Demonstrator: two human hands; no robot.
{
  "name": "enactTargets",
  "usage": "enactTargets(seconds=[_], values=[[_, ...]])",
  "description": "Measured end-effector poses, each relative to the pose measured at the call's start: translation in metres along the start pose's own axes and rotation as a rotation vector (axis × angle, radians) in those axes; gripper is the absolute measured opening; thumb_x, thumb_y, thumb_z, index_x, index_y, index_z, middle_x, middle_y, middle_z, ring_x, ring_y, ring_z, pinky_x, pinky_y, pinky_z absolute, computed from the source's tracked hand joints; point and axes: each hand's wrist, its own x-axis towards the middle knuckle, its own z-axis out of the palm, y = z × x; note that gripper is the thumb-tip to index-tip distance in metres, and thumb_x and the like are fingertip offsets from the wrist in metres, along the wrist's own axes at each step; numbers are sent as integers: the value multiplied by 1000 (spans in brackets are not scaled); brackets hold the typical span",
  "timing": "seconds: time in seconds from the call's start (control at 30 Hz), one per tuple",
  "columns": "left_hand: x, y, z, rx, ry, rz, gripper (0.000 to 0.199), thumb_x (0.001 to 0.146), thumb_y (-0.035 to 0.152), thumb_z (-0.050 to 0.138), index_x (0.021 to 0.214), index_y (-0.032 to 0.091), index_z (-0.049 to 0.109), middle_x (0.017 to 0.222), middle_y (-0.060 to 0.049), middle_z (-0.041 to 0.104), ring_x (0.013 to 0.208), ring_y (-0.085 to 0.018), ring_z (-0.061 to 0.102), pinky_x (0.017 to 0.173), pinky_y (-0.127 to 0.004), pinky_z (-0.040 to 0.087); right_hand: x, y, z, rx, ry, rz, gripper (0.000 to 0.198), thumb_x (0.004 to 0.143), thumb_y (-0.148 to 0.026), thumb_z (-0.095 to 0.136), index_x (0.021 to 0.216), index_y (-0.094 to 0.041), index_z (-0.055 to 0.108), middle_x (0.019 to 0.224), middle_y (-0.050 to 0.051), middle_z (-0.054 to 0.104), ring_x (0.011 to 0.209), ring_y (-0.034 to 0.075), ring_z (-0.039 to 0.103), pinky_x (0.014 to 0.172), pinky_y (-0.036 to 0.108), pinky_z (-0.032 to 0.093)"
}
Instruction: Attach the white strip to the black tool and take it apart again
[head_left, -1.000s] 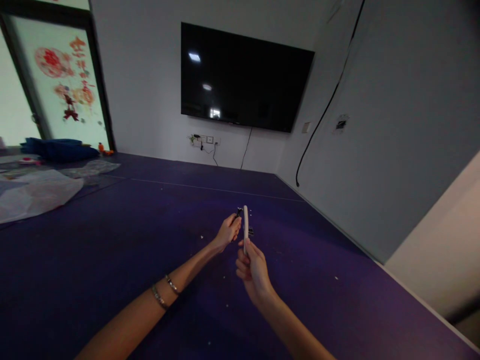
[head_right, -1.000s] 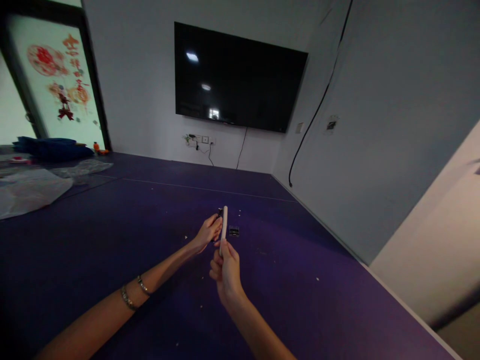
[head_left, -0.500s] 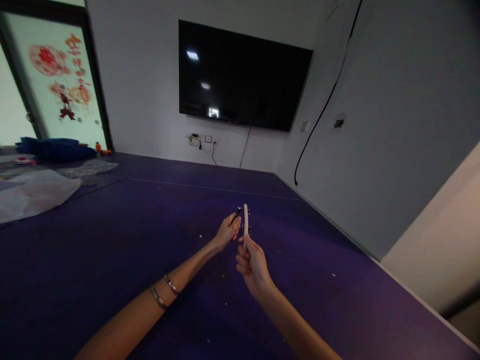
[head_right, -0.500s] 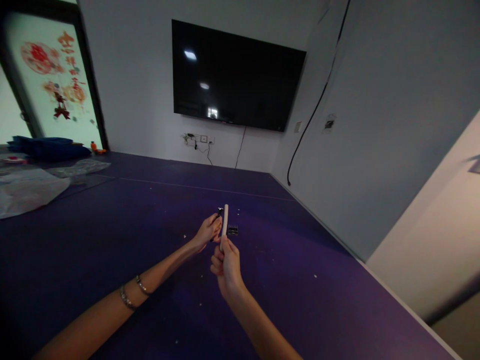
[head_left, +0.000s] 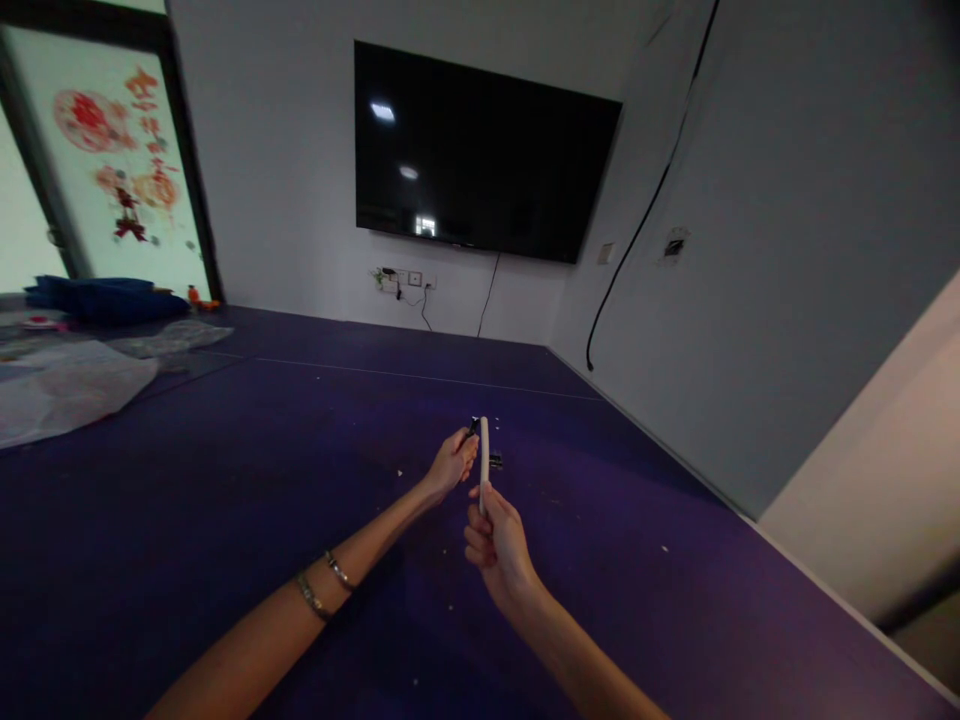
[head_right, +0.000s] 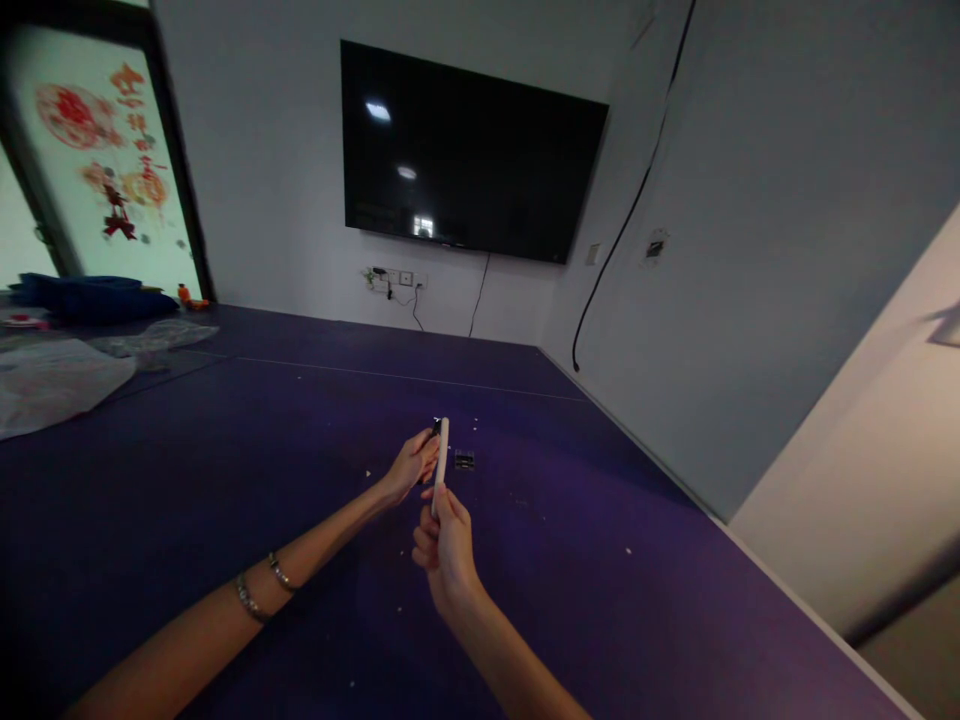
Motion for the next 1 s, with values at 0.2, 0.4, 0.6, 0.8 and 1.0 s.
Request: enactTargets(seconds=[0.2,0.4,0.6,0.8,1.0], values=[[-1,1,-1,12,-7,25,30,78,44,52,71,19,37,51,10,32,34,-2,25,32,-15,23,3,-8,2,9,-18,-46,35,65,-47,66,77,-19,48,45,-13,26,35,0,11,35,17,3],[2,4,-1,-15,10,-2,31,76,45,53,70,19,37,48,11,30,33,-2,24,32,-14,20,-1,0,-1,-22,-13,11,34,69,-48,63,80,-19,49,46,-12,27,35,1,12,35,17,5],[1,10,-2,-54,51,-49,28,78,45,51,77,18,45,49,10,36,31,-2,27,31,-14,21,7,-33,2,-86,-60,-224,29,75,-46,58,91,-23,51,46,-12,29,32,2,14,32,17,7],[-2,14,0,-162,172,-164,21,79,35,51,88,16,48,46,10,37,28,-3,27,31,-15,20,53,-80,-10,-489,7,-453,27,70,-41,62,85,-19,61,62,-3,54,46,7,47,42,20,32],[-3,19,4,-355,245,-352,8,81,24,48,84,16,47,46,10,35,28,-2,25,33,-15,14,102,-94,-49,-925,62,-549,31,69,-42,58,78,-14,68,59,1,57,56,12,50,54,23,36]])
